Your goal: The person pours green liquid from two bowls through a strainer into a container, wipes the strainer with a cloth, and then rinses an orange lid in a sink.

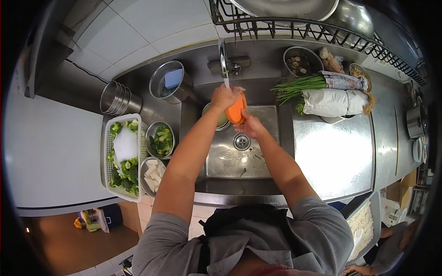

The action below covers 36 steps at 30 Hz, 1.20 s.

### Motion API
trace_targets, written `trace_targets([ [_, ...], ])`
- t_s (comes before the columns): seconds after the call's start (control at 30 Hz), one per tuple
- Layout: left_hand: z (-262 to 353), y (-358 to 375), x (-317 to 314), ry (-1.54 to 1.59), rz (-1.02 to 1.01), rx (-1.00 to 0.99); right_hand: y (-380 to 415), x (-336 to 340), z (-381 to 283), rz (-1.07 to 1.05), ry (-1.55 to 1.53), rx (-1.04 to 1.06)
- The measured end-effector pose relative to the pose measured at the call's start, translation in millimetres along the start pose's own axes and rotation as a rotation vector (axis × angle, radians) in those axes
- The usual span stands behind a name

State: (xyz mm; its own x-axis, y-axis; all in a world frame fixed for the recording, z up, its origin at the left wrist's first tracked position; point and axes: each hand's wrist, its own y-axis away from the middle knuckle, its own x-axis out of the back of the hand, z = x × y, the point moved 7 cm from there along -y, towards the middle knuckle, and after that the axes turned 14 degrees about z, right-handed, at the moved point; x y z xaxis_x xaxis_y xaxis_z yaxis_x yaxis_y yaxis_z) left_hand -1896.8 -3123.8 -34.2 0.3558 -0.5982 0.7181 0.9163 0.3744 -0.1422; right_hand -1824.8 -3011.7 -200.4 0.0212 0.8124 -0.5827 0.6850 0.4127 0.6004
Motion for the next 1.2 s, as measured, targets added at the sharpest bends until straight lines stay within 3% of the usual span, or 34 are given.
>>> trace_targets([
  [0.07, 9, 0, -7, -0.339, -0.174, -0.232, -3, -4, 17, -0.019, -0.02, -0.122],
  [0.2, -5, -7, -20, -0.539, -0.348, -0.244, 0, -8, 26, -0.053, -0.056, -0.147],
  [0.27, 6, -8, -20, -0.316, -0.226, -0.454, 2, -8, 23, -0.056, -0.112, -0.14],
  [0.37, 7, -1, -20, -0.045, -0.269, -0.428, 4, -9, 11, -0.06, -0.175, -0.078],
  [0.5, 29, 17, 8, -0.045, -0.258, -0.428, -16, -3, 2, -0.041, -0.242, -0.08],
  [0.6, 36, 29, 33, -0.187, -0.177, -0.579, -22, -20, -23, -0.116, -0.245, 0.071],
  [0.67, 46, 51, 59, -0.453, 0.033, -0.822, -19, -30, -49, -0.07, -0.281, 0.218],
  [0.7, 39, 59, 62, -0.459, 0.036, -0.821, -14, -41, -55, -0.076, -0.282, 0.216],
  [0.77, 24, 71, 80, -0.544, 0.252, -0.746, -7, -61, -75, -0.04, 0.031, 0.398],
  [0.8, 16, 80, 82, -0.545, 0.256, -0.745, -9, -65, -80, -0.044, 0.034, 0.399],
  [0.87, -19, 92, 84, -0.507, 0.135, -0.439, -4, -89, -94, -0.133, 0.678, 0.742],
  [0.9, -26, 104, 85, -0.506, 0.139, -0.438, -7, -93, -100, -0.136, 0.681, 0.743],
  [0.97, -45, 130, 86, -0.5, 0.12, -0.343, -13, -97, -104, -0.059, 1.058, 0.748],
  [1.0, -60, 146, 80, -0.483, 0.093, -0.302, -5, -102, -112, -0.064, 1.064, 0.754],
  [1.07, -88, 185, 66, -0.447, 0.047, -0.244, 10, -113, -115, -0.185, 1.166, 0.546],
  [1.13, -102, 230, 56, -0.433, -0.036, -0.222, 6, -103, -125, -0.131, 0.984, 0.464],
  [1.2, -119, 271, 46, -0.439, -0.165, -0.223, -40, -69, -136, 0.019, 0.522, 0.544],
])
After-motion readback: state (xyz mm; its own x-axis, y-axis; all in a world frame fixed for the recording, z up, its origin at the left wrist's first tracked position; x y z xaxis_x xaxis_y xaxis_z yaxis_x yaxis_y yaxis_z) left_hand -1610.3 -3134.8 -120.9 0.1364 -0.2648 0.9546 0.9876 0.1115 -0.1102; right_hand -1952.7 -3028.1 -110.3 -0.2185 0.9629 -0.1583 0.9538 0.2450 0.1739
